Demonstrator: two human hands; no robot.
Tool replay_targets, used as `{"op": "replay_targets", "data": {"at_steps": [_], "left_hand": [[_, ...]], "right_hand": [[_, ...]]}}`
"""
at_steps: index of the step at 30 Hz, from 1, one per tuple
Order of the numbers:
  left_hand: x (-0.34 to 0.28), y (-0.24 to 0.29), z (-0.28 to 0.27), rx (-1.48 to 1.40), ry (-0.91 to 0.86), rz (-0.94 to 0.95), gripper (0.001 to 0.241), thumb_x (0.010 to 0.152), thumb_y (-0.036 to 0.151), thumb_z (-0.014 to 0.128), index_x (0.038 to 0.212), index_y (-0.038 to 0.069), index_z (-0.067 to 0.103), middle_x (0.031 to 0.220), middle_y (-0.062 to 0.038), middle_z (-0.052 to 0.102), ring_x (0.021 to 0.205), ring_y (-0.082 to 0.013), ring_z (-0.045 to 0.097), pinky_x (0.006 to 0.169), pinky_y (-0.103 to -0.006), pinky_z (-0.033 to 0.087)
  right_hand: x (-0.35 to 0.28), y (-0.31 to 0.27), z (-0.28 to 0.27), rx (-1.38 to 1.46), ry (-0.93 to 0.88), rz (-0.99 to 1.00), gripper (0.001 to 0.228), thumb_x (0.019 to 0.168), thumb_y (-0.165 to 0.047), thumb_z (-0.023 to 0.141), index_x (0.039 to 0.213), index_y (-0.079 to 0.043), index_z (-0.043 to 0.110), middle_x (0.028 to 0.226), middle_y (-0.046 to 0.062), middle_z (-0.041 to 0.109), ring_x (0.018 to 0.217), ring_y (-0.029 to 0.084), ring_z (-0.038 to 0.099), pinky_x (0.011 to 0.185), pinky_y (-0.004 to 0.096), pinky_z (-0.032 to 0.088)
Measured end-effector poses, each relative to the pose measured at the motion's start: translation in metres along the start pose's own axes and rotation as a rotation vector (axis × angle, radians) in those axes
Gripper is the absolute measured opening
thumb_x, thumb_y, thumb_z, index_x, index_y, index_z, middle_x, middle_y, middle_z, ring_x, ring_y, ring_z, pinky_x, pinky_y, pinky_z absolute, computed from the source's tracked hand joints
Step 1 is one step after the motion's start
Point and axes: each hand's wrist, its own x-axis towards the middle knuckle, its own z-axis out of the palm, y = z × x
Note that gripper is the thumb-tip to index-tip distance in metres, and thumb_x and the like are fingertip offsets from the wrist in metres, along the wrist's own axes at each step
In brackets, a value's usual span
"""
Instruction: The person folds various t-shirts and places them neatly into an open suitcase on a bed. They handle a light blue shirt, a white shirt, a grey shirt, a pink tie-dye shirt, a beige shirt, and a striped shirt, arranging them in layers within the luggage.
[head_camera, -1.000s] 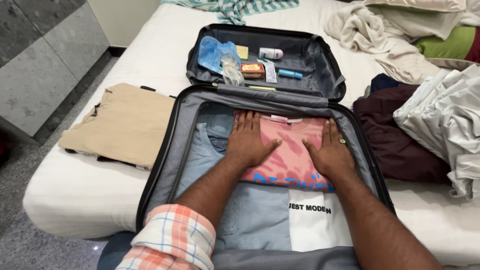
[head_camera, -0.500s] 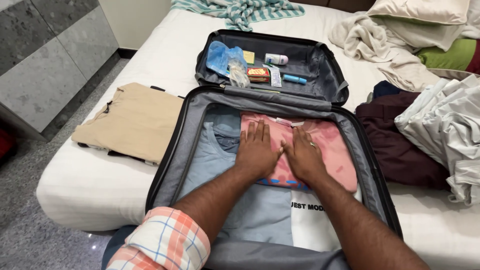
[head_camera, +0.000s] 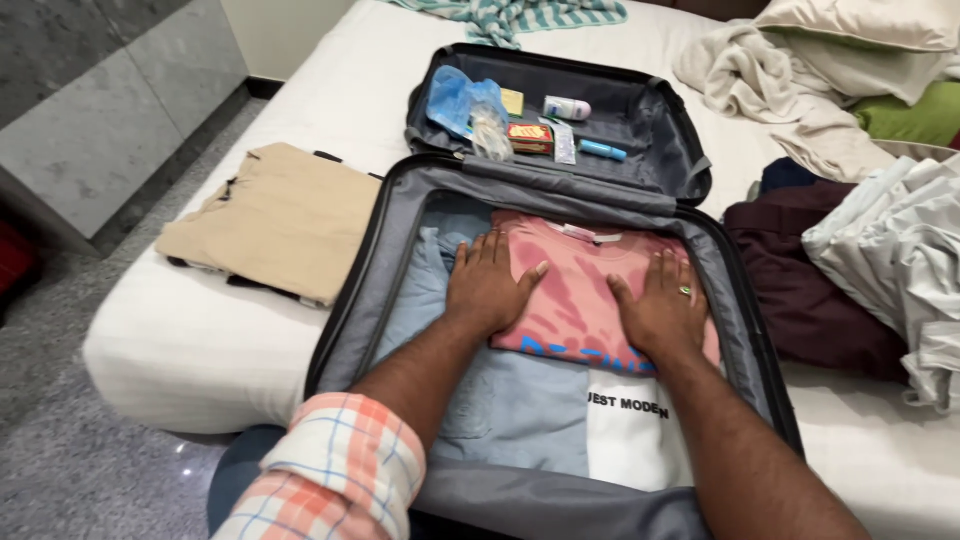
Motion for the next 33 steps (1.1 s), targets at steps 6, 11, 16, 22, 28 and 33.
{"op": "replay_targets", "data": {"at_steps": [6,11,16,22,28,33], "left_hand": [[0.011,0.012,-0.027,0.046,-0.004,-0.028,0.096,0.096,0.067,0.05,0.154,-0.006,0.027,0.157,-0.024,0.037,0.144,-0.0402,0.036,0.118,-0.0546,0.024],[0.019,0.02,-0.11,-0.066,-0.037,-0.088,0.055,0.092,0.05,0.066,0.123,0.005,0.066,0.121,-0.019,0.069,0.111,-0.0381,0.068,0.095,-0.051,0.053],[0.032,-0.041,-0.173,-0.295,0.331,-0.073,0.031,0.09,0.039,0.072,0.101,0.012,0.079,0.099,-0.013,0.077,0.094,-0.0334,0.074,0.083,-0.0468,0.058],[0.003,-0.12,-0.227,-0.321,0.395,-0.322,0.018,0.089,0.03,0.075,0.096,0.015,0.08,0.091,-0.004,0.08,0.086,-0.023,0.077,0.077,-0.0396,0.059],[-0.017,-0.156,-0.191,-0.063,0.192,-0.316,0.031,0.081,0.034,0.084,0.106,0.016,0.077,0.108,-0.008,0.075,0.101,-0.0266,0.07,0.086,-0.0425,0.055],[-0.029,-0.155,-0.157,0.085,0.104,-0.182,0.033,0.081,0.034,0.081,0.104,0.011,0.074,0.109,-0.013,0.071,0.103,-0.0322,0.069,0.085,-0.0455,0.056]], "right_hand": [[-0.005,-0.03,-0.044,-0.085,0.025,0.068,0.081,0.097,-0.064,0.051,0.151,-0.005,0.044,0.16,0.018,0.039,0.147,0.036,0.035,0.116,0.052,0.028],[-0.006,-0.08,-0.096,0.176,0.205,-0.097,0.048,0.094,-0.043,0.067,0.125,-0.006,0.068,0.127,0.014,0.068,0.116,0.034,0.064,0.098,0.048,0.049],[0.008,-0.151,-0.13,0.38,0.304,-0.249,0.033,0.094,-0.035,0.073,0.108,-0.006,0.075,0.109,0.013,0.074,0.099,0.034,0.069,0.084,0.046,0.054],[0.014,-0.247,-0.155,0.526,0.207,-0.408,0.024,0.094,-0.03,0.072,0.104,-0.009,0.075,0.106,0.011,0.074,0.091,0.031,0.071,0.08,0.046,0.054],[0.017,-0.322,-0.146,0.56,0.233,-0.599,0.016,0.093,-0.022,0.072,0.101,-0.009,0.076,0.1,0.013,0.072,0.089,0.034,0.069,0.077,0.048,0.053],[0.014,-0.344,-0.139,0.543,0.187,-0.643,0.014,0.09,-0.017,0.071,0.099,-0.009,0.077,0.1,0.013,0.073,0.091,0.033,0.069,0.08,0.047,0.054]]}}
